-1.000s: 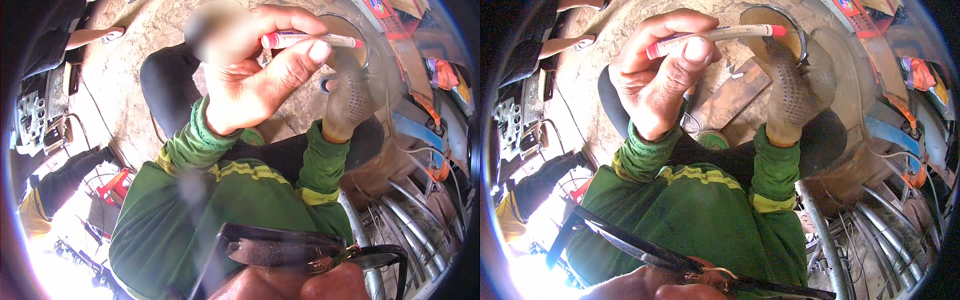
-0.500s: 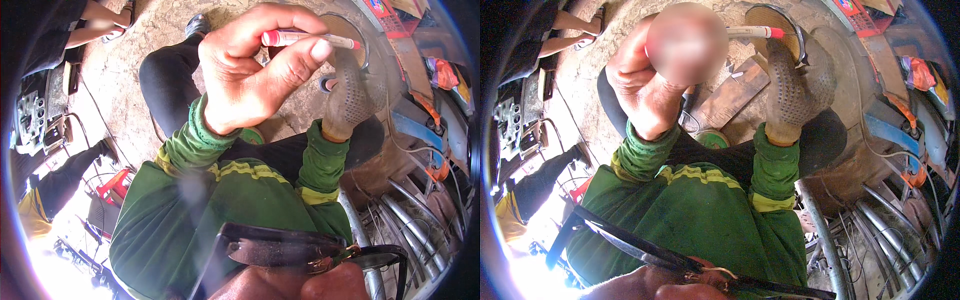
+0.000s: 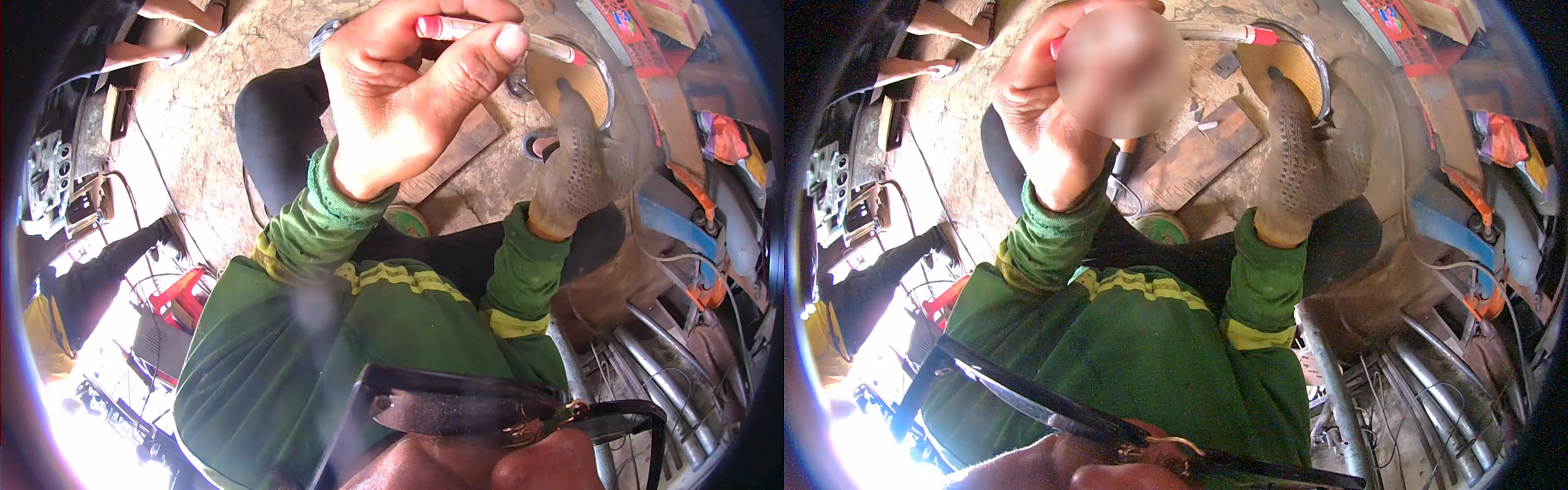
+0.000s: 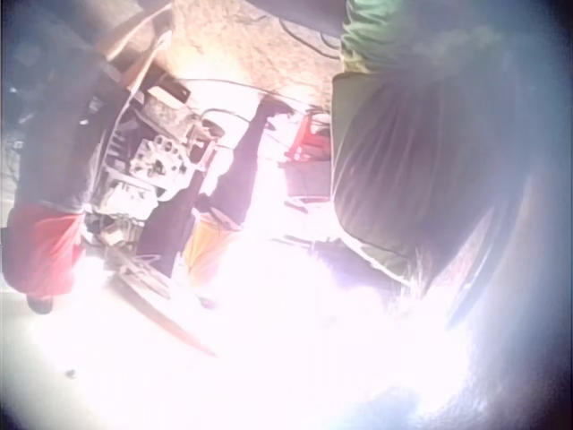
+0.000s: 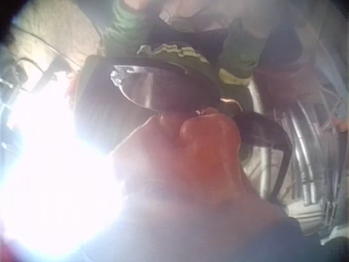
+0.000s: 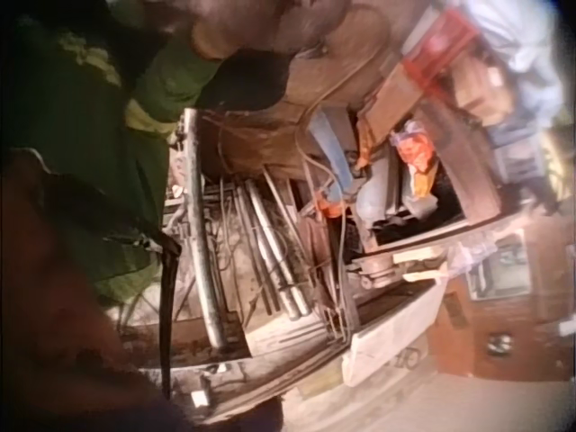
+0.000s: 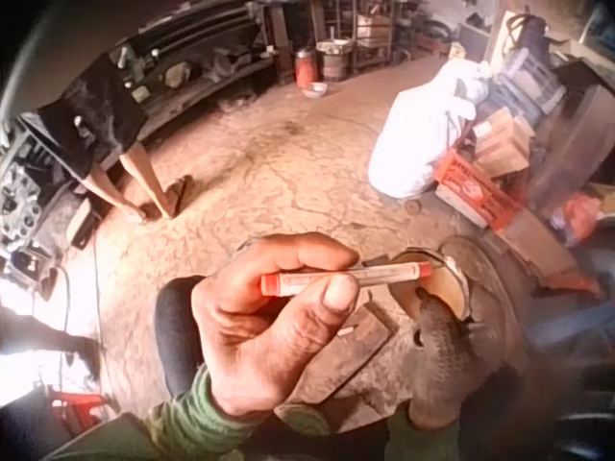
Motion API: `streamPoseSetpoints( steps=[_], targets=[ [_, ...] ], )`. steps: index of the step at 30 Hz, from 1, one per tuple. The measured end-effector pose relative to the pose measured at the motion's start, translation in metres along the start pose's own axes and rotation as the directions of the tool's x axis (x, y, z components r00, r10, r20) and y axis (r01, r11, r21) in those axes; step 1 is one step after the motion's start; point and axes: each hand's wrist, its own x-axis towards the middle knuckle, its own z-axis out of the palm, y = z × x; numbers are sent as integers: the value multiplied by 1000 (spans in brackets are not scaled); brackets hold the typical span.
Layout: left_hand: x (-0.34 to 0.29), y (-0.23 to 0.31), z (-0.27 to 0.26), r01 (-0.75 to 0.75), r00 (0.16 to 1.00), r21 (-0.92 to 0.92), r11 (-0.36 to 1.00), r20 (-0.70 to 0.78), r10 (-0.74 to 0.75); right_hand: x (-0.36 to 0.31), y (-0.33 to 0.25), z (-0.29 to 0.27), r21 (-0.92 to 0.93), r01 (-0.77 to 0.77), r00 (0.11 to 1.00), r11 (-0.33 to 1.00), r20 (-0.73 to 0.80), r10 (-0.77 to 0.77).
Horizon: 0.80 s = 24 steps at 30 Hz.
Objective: The person marks a metal disc with a marker and then uses a hand-held grinder to grind the edge of a metal piece while sitting on the floor.
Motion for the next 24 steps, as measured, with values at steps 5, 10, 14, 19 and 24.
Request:
streamPoseSetpoints(
  steps=[5, 10, 14, 19, 24],
  targets=[
    [0, -5, -1, 32, 997, -94, 995, -69, -38, -3, 1, -2, -52, -41, 999, 998, 27, 42],
    [3, -13, -7, -5, 996, -68, 998, -85, 0, -1, -19, -1, -14, -169, 985, 985, 13, 169],
    [3, -16, -9, -27, 993, -105, 994, -114, 15, -2, -15, 0, 100, -191, 982, 976, 15, 191],
    [2, -18, -11, -10, 991, -100, 995, -136, -3, -2, -19, -1, 107, -257, 966, 961, 28, 255],
    [1, -21, -15, -13, 992, -111, 994, -124, -1, 1, -23, 4, 180, -156, 988, 971, 26, 154]
  ],
)
